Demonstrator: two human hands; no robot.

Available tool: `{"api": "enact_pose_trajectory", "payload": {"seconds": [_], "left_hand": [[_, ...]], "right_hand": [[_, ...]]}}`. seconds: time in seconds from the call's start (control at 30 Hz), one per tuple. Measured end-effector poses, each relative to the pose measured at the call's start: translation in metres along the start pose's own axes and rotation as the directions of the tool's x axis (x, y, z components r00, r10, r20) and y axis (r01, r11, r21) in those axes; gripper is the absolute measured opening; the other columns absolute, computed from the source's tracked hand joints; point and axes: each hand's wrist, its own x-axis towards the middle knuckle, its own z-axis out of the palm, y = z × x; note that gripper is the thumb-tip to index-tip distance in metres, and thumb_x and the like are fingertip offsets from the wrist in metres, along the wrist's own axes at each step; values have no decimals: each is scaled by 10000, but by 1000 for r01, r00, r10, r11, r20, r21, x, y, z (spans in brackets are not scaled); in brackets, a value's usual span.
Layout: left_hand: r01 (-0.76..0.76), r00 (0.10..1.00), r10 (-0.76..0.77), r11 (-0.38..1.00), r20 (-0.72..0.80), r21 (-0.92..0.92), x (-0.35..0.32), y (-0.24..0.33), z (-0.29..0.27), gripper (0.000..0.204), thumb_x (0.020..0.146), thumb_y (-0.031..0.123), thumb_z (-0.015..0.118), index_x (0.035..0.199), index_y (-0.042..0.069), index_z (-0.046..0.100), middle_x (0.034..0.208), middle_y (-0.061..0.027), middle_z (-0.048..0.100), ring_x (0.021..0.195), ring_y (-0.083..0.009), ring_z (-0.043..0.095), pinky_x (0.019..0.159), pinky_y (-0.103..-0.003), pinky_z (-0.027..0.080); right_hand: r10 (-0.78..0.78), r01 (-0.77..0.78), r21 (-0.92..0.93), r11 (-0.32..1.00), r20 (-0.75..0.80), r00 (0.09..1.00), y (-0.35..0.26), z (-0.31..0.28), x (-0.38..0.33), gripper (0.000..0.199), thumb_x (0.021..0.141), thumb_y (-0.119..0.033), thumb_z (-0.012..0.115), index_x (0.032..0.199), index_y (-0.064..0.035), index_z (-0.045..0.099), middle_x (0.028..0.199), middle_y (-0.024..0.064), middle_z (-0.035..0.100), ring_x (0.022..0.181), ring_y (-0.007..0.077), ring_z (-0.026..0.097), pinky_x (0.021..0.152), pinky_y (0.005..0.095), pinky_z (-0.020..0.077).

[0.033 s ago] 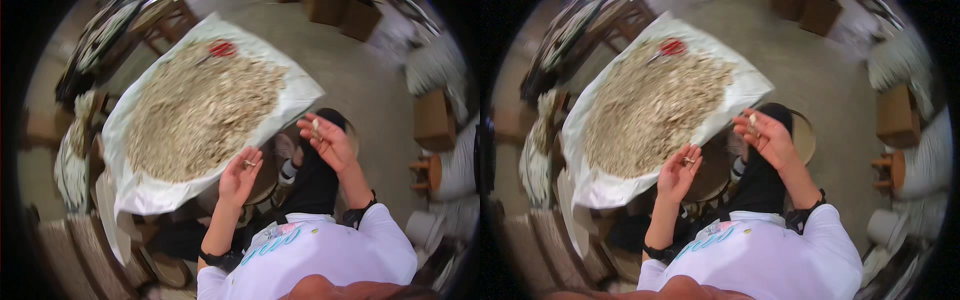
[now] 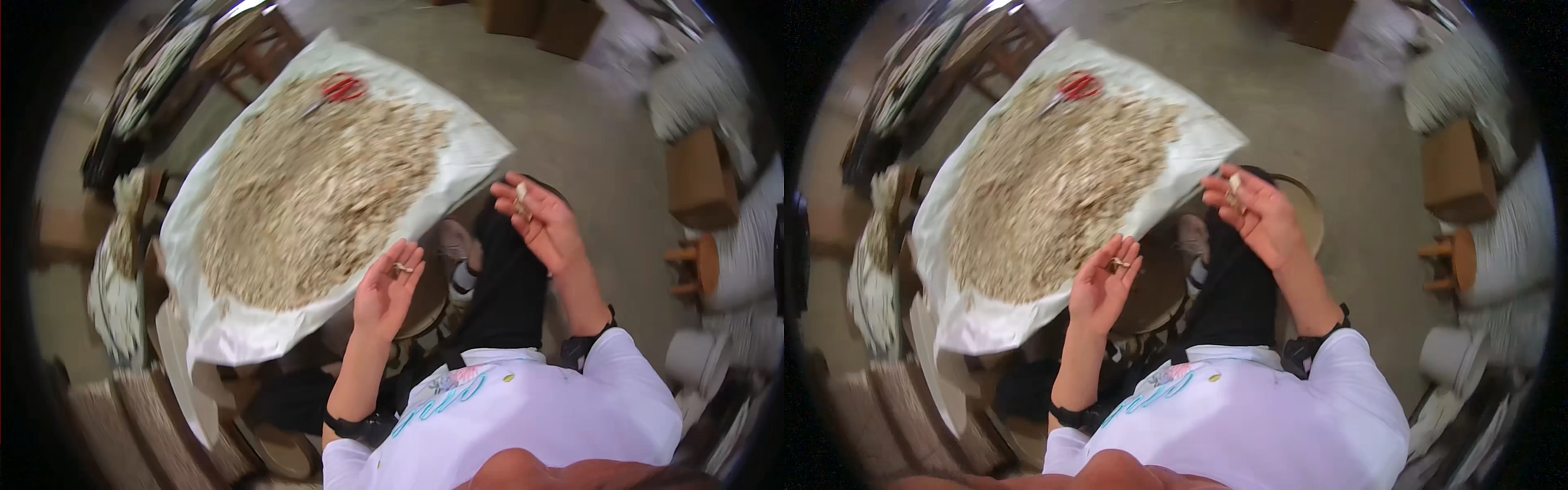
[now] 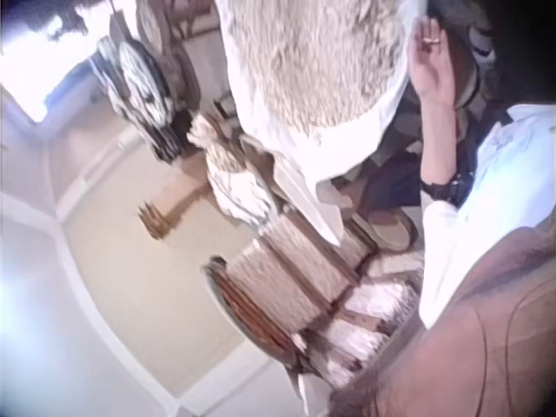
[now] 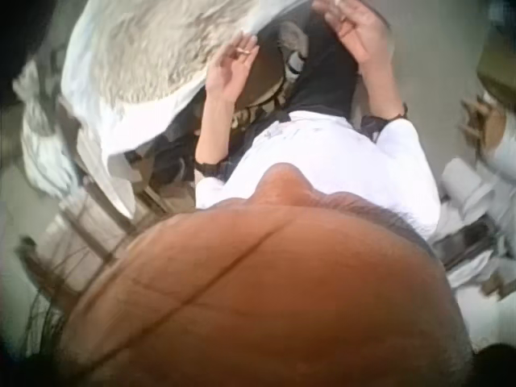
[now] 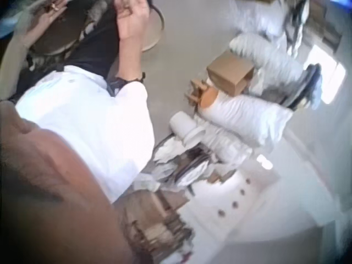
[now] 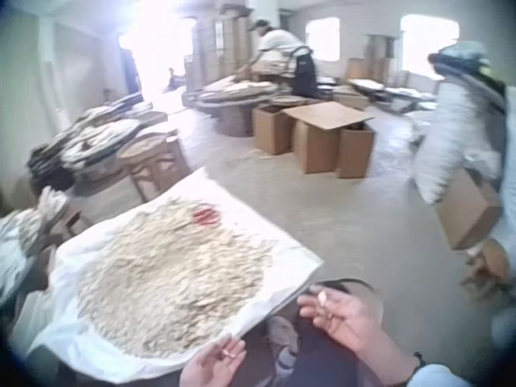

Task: The recorder sorts and inspects dried seafood pieces on a cloth and uses scissors to trim individual pieces.

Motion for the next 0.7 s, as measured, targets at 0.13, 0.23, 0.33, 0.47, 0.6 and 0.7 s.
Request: {"api": "enact_pose_trajectory", "payload": {"seconds": [0.13,0.23,0.33,0.47,0.6,0.7], "left_hand": [[107,987,-121,987,111,123,28,-32,56,345,877,155,384,1140,-62,442,1155,-169,477,1115,-262,436,983,-375,324],[97,956,-193,918,221,385,55,-76,102,373,891,204,373,1182,-22,429,1188,-147,462,1149,-230,400,974,-331,311],[-103,957,-120,713,265,694,67,-112,127,393,891,231,395,1215,9,409,1220,-120,438,1162,-187,374,957,-299,305],[-483,869,80,352,489,802,80,-120,108,390,869,177,472,1217,15,398,1203,-81,425,1121,-143,386,925,-273,314],[-433,899,142,431,414,791,75,-106,94,245,793,65,574,1019,1,503,905,-51,542,806,-106,542,731,-219,430],[-523,848,291,328,442,787,68,-96,90,209,747,33,621,931,-7,530,800,-39,546,693,-94,538,639,-202,443]], "right_hand": [[-265,270,-9,963,-231,936,-52,-19,-31,293,884,-66,378,1163,24,396,1134,198,487,995,248,535,797,287,496],[-337,382,81,921,-327,883,-66,-39,-52,280,885,-60,370,1152,18,399,1146,197,473,1035,266,506,844,311,474],[-321,399,178,900,-349,880,-58,-57,-57,287,890,-59,354,1162,23,386,1168,198,454,1086,286,462,904,348,433],[-249,317,276,907,-255,934,-39,-49,-49,307,896,-72,339,1190,10,367,1187,184,444,1130,290,422,963,396,371],[-166,219,321,921,-185,969,-15,-25,-29,293,883,-66,368,1169,-6,388,1174,170,461,1112,263,442,945,370,370],[-125,144,261,955,-89,988,10,-6,-11,326,884,-88,386,1203,-24,370,1182,148,462,1109,229,440,924,334,369]]}}
